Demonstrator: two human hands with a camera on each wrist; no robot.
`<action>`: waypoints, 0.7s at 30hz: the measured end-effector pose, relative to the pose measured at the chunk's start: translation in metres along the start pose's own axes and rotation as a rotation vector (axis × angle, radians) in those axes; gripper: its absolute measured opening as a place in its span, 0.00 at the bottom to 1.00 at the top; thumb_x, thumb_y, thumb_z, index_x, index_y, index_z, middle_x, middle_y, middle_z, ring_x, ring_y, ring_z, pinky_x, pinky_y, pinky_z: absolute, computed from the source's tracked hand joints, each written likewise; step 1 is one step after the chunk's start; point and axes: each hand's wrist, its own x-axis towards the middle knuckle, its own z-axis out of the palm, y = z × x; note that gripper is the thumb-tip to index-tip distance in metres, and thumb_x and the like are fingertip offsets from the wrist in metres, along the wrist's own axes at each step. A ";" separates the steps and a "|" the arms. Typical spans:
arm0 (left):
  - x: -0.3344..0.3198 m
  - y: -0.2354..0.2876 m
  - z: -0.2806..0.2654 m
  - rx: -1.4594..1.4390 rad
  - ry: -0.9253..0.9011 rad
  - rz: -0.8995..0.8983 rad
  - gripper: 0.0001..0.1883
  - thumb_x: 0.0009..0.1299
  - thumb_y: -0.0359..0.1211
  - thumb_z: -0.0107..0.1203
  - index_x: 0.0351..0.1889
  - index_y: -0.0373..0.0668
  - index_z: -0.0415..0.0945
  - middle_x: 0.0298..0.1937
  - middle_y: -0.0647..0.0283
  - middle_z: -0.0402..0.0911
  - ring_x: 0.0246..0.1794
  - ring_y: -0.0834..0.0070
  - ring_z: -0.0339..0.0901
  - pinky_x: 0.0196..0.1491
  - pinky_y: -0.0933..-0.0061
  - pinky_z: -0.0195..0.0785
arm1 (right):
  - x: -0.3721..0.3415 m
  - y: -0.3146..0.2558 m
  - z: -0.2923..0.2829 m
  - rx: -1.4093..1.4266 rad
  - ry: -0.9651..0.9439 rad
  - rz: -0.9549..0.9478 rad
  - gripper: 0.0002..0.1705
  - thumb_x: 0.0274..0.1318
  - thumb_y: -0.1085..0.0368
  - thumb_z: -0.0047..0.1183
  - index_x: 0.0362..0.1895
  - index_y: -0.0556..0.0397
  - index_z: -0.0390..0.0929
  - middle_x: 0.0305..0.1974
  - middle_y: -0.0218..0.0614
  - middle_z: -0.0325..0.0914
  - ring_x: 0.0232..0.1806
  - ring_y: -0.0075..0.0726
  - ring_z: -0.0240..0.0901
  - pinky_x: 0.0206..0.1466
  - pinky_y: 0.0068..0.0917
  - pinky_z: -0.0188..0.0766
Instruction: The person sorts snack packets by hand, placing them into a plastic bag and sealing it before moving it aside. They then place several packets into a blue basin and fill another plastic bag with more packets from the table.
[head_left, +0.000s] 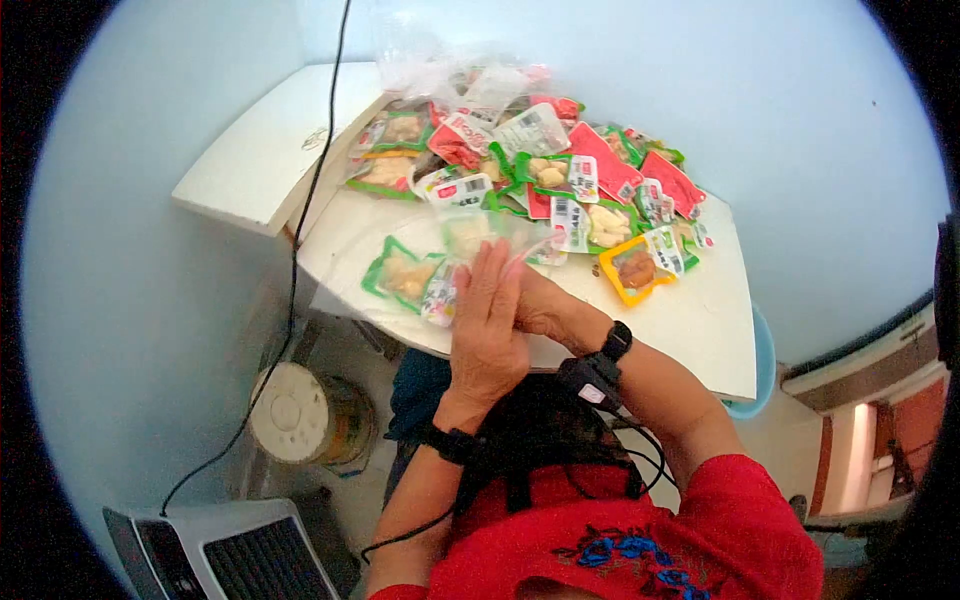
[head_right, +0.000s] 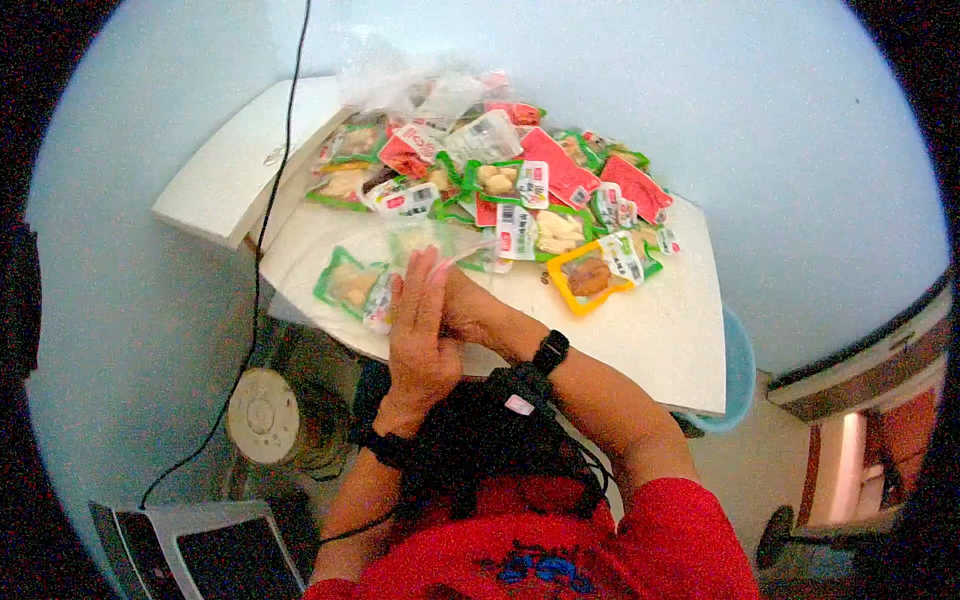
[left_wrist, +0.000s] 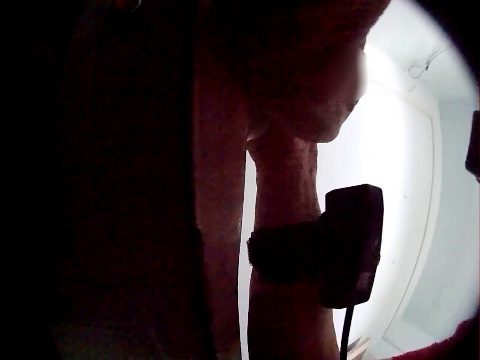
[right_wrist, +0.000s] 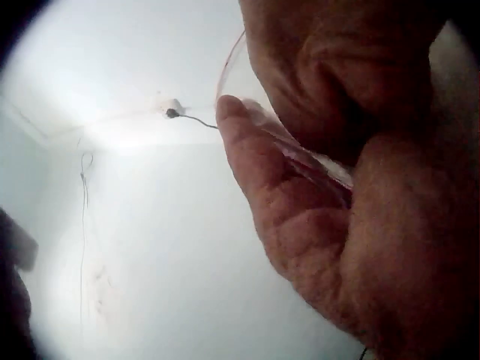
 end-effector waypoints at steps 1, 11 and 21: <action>0.000 0.000 0.000 -0.003 0.000 -0.006 0.36 0.55 0.21 0.41 0.68 0.36 0.61 0.73 0.46 0.60 0.76 0.47 0.51 0.75 0.44 0.36 | 0.000 -0.010 0.006 0.014 0.012 0.036 0.14 0.64 0.63 0.53 0.50 0.55 0.71 0.45 0.34 0.73 0.44 0.26 0.69 0.44 0.27 0.73; 0.002 0.000 0.002 -0.023 0.048 -0.024 0.39 0.53 0.20 0.42 0.70 0.35 0.57 0.71 0.41 0.59 0.73 0.44 0.55 0.75 0.51 0.42 | -0.005 -0.038 0.007 -0.172 0.077 0.280 0.11 0.59 0.67 0.55 0.43 0.61 0.77 0.35 0.33 0.78 0.36 0.22 0.70 0.36 0.27 0.72; 0.007 0.009 0.002 0.037 0.020 -0.058 0.39 0.49 0.18 0.41 0.66 0.27 0.60 0.70 0.39 0.60 0.72 0.44 0.56 0.73 0.46 0.45 | -0.042 -0.125 -0.078 -0.355 0.424 0.293 0.14 0.60 0.64 0.56 0.44 0.61 0.81 0.32 0.35 0.83 0.22 0.22 0.79 0.21 0.18 0.73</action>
